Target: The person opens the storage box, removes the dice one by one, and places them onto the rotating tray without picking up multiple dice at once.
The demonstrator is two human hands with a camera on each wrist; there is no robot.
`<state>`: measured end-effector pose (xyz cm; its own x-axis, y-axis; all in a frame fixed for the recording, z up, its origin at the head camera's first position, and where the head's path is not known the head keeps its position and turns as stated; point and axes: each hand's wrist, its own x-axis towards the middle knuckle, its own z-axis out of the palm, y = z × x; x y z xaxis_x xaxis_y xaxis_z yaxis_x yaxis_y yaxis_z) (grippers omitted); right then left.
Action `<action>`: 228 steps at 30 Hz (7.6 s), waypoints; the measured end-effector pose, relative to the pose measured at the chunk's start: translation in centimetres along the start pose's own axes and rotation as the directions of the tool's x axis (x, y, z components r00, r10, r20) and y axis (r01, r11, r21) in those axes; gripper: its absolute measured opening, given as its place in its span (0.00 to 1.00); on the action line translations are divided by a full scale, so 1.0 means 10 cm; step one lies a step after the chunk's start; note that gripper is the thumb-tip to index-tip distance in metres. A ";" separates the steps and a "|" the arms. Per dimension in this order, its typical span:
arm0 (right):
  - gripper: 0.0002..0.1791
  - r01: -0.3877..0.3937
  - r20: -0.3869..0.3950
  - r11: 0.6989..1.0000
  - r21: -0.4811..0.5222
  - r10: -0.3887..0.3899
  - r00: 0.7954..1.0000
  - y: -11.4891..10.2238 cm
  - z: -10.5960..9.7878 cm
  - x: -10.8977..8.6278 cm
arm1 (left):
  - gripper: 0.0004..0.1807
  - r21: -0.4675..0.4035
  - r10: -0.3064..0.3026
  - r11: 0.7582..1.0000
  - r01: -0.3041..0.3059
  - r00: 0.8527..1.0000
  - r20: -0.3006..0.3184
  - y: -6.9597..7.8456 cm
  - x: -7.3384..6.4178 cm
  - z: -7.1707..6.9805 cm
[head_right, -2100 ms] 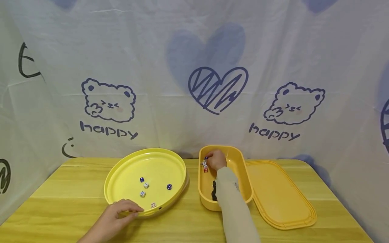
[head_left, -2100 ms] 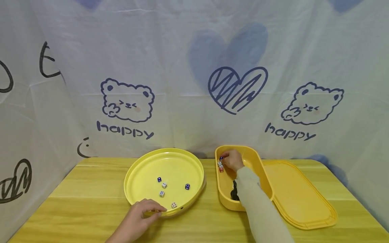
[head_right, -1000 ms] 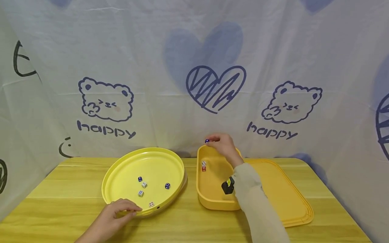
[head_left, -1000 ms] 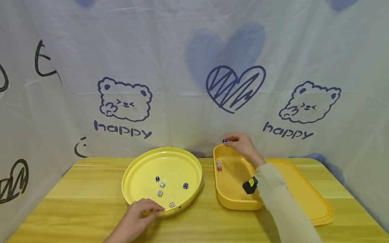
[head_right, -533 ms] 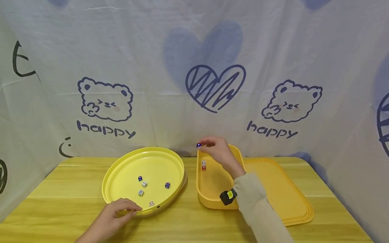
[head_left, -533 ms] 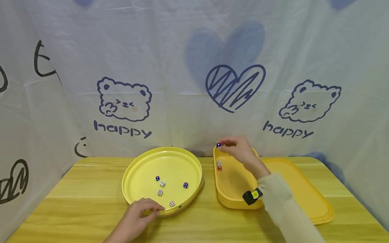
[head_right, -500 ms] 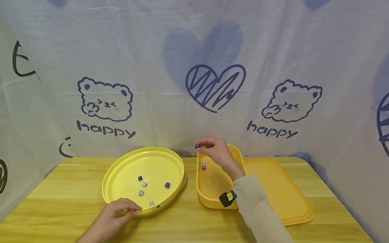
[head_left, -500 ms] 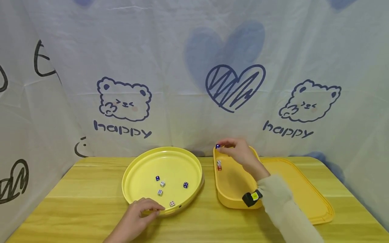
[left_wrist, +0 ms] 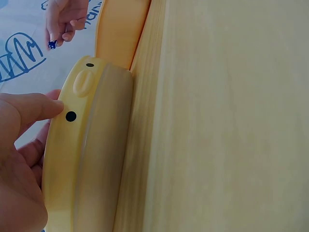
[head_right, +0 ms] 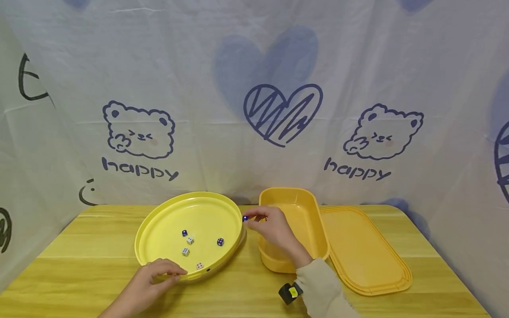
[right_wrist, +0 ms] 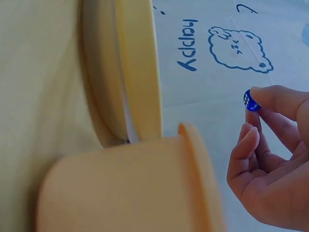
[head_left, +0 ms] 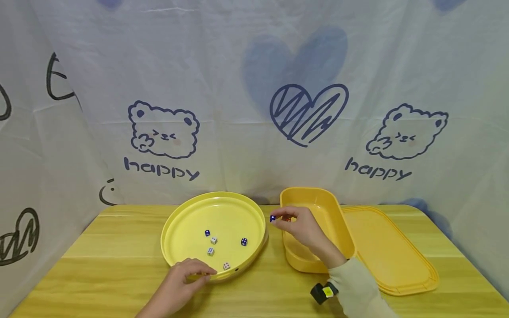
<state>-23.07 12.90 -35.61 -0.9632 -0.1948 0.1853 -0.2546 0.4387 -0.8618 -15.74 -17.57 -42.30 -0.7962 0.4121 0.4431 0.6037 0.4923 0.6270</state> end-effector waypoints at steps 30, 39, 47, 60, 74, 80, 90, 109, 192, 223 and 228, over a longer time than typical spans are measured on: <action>0.07 0.190 0.178 0.982 -0.025 -0.182 0.967 -0.12 0.70 -0.11 | 0.12 0.043 0.096 0.995 -0.093 0.993 -0.063 -0.03 -0.02 0.04; 0.07 0.188 0.187 0.982 -0.027 -0.179 0.966 -0.11 0.77 -0.18 | 0.11 0.049 0.076 0.996 -0.074 0.996 -0.050 -0.02 0.00 0.04; 0.08 0.199 0.199 0.980 -0.008 -0.193 0.961 -0.08 0.81 -0.19 | 0.12 0.050 0.119 0.992 -0.116 0.991 -0.067 -0.04 -0.01 0.06; 0.07 0.213 0.174 0.977 -0.025 -0.205 0.963 -0.05 0.80 -0.17 | 0.11 0.032 0.067 0.997 -0.066 0.997 -0.037 -0.02 0.01 0.04; 0.12 0.255 0.139 0.967 -0.028 -0.248 0.959 -0.02 0.80 -0.17 | 0.10 0.040 0.058 0.998 -0.057 0.998 -0.039 0.00 0.01 0.04; 0.12 0.243 0.133 0.969 -0.042 -0.236 0.963 -0.03 0.80 -0.17 | 0.11 0.051 0.077 0.996 -0.074 0.996 -0.054 0.00 0.00 0.04; 0.11 0.241 0.130 0.969 -0.053 -0.232 0.964 -0.05 0.73 -0.17 | 0.11 0.052 0.091 0.995 -0.088 0.994 -0.056 -0.01 0.02 0.06; 0.13 0.119 -0.010 0.988 -0.098 -0.121 0.993 -0.35 -0.13 0.18 | 0.08 0.038 0.121 0.992 -0.119 0.992 -0.046 -0.05 0.03 0.11; 0.06 -0.143 -0.096 0.944 -0.298 0.120 0.988 1.01 -0.10 0.89 | 0.10 0.053 0.098 0.994 -0.094 0.992 -0.077 -0.05 -0.03 0.06; 0.05 -0.135 -0.048 0.940 -0.313 0.126 0.991 0.63 -0.73 0.95 | 0.09 0.027 0.114 0.993 -0.112 0.991 -0.070 -0.08 -0.03 0.07; 0.05 -0.102 -0.037 0.940 -0.327 0.095 0.995 0.59 -0.75 0.91 | 0.10 0.023 0.110 0.994 -0.108 0.991 -0.073 -0.06 -0.03 0.07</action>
<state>-34.01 20.32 -35.51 -0.9855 -0.1197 0.1204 -0.1697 0.7187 -0.6743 -15.85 -17.46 -43.20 -0.7258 0.4065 0.5549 0.6873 0.4624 0.5602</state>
